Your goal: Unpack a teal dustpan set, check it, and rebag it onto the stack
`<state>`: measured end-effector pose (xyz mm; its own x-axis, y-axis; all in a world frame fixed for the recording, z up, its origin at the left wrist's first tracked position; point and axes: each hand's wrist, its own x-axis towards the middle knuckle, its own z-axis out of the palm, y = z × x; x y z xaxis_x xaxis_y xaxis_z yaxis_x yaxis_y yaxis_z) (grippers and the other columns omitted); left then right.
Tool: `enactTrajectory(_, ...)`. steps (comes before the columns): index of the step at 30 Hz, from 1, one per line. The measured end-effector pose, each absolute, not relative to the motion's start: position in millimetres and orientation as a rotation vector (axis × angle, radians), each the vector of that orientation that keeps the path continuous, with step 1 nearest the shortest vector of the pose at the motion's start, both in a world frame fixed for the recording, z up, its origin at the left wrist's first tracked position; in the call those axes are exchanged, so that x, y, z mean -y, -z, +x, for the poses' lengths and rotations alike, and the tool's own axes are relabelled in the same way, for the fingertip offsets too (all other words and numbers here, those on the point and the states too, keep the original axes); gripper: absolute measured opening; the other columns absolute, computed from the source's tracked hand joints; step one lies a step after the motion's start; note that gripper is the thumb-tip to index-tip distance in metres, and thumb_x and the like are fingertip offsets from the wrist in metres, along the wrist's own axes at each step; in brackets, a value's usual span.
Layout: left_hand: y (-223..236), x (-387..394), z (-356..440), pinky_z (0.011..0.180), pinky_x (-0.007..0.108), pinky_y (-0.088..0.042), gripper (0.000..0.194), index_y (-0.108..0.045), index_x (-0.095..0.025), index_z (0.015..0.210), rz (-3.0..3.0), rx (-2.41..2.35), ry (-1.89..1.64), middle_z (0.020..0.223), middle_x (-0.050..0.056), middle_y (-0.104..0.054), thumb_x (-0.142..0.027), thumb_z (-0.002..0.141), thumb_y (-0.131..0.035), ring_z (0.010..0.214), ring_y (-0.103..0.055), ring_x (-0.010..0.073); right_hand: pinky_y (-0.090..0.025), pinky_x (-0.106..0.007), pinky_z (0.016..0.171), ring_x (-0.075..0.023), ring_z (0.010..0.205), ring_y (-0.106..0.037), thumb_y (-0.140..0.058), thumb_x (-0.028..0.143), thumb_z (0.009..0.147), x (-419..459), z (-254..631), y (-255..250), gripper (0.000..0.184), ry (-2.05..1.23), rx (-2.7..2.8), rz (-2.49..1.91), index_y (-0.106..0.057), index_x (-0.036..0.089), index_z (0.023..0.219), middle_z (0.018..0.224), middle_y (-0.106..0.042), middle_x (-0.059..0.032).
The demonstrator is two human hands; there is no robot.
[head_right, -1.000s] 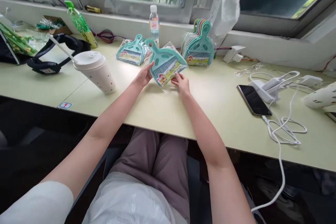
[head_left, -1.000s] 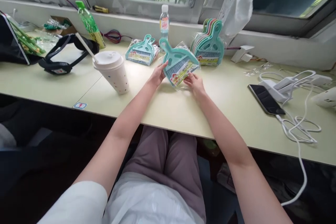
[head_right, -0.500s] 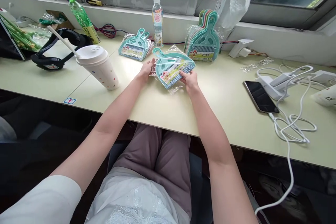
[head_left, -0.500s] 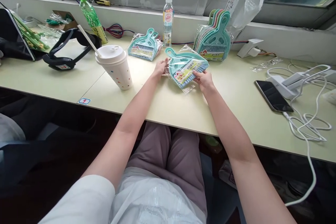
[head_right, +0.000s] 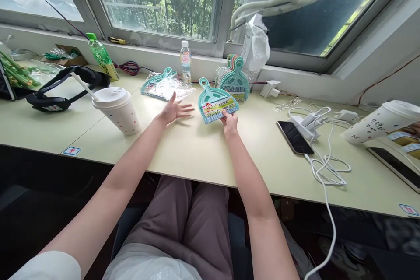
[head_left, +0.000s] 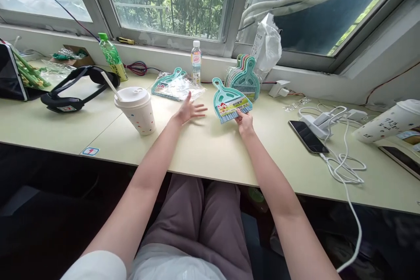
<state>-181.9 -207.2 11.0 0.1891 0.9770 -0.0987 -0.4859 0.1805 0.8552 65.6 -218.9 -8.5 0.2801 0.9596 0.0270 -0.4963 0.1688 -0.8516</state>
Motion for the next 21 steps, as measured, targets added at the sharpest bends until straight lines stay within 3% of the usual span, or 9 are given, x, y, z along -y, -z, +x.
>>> enactTrajectory(3, -7.7, 213.1, -160.0, 0.079, 0.040, -0.056, 0.061, -0.055, -0.017, 0.128, 0.990, -0.786, -0.969, 0.108, 0.017, -0.068, -0.058, 0.083, -0.059, 0.093, -0.068, 0.0276, -0.060, -0.028, 0.075, -0.0119, 0.075, -0.069, -0.066, 0.011, 0.074, 222.0, 62.9, 4.9, 0.022, -1.252, 0.822, -0.849, -0.057, 0.017, 0.093, 0.084, -0.071, -0.0006)
enactTrajectory(7, 0.3, 209.4, -148.7, 0.069, 0.030, -0.056, 0.032, -0.063, -0.016, 0.105, 0.949, -1.009, -1.234, 0.086, 0.008, -0.071, -0.042, 0.086, -0.062, 0.068, -0.067, 0.0174, -0.059, -0.032, 0.075, -0.0140, 0.073, -0.070, -0.066, 0.014, 0.078, 227.4, 53.5, 3.5, 0.020, -1.500, 1.111, -0.939, -0.060, 0.015, 0.097, 0.086, -0.073, -0.0048)
enactTrajectory(10, 3.7, 202.1, -152.8, 0.071, 0.028, -0.056, 0.033, -0.064, -0.015, 0.094, 0.866, -0.996, -1.395, 0.079, 0.006, -0.070, -0.047, 0.088, -0.058, 0.066, -0.066, 0.0162, -0.059, -0.032, 0.071, -0.0155, 0.069, -0.069, -0.066, 0.020, 0.079, 229.6, 50.3, 4.2, 0.011, -1.561, 1.204, -1.048, -0.065, 0.012, 0.087, 0.079, -0.072, -0.0092)
enactTrajectory(13, 5.1, 197.4, -157.6, 0.073, 0.027, -0.055, 0.037, -0.065, -0.014, 0.097, 0.869, -0.955, -1.433, 0.081, 0.006, -0.070, -0.049, 0.089, -0.056, 0.072, -0.067, 0.0171, -0.059, -0.034, 0.062, -0.0185, 0.062, -0.067, -0.070, 0.021, 0.073, 228.9, 59.6, -0.3, 0.009, -1.494, 1.181, -1.094, -0.065, 0.013, 0.072, 0.069, -0.070, -0.0100)
enactTrajectory(15, 5.9, 196.4, -159.3, 0.072, 0.028, -0.054, 0.040, -0.065, -0.015, 0.100, 0.877, -0.997, -1.387, 0.081, 0.006, -0.070, -0.051, 0.090, -0.053, 0.072, -0.067, 0.0176, -0.059, -0.033, 0.061, -0.0186, 0.063, -0.068, -0.067, 0.023, 0.075, 227.1, 74.6, -7.7, 0.009, -1.380, 1.104, -1.086, -0.065, 0.014, 0.075, 0.069, -0.070, -0.0089)
enactTrajectory(19, 8.1, 195.5, -161.5, 0.069, 0.030, -0.053, 0.047, -0.064, -0.016, 0.103, 0.928, -1.088, -1.314, 0.083, 0.007, -0.070, -0.059, 0.087, -0.051, 0.073, -0.067, 0.0194, -0.056, -0.024, 0.069, -0.0122, 0.080, -0.070, -0.034, 0.039, 0.094, 223.5, 113.3, -22.3, 0.030, -1.044, 0.819, -0.949, -0.057, 0.019, 0.094, 0.084, -0.071, -0.0033)
enactTrajectory(21, 9.6, 194.5, -162.0, 0.071, 0.032, -0.053, 0.051, -0.065, -0.017, 0.102, 0.989, -1.099, -1.283, 0.085, 0.008, -0.070, -0.063, 0.084, -0.053, 0.078, -0.067, 0.0221, -0.055, -0.023, 0.064, -0.0114, 0.082, -0.070, -0.019, 0.041, 0.097, 222.7, 124.0, -24.1, 0.041, -0.979, 0.679, -0.914, -0.054, 0.020, 0.097, 0.090, -0.071, -0.0040)
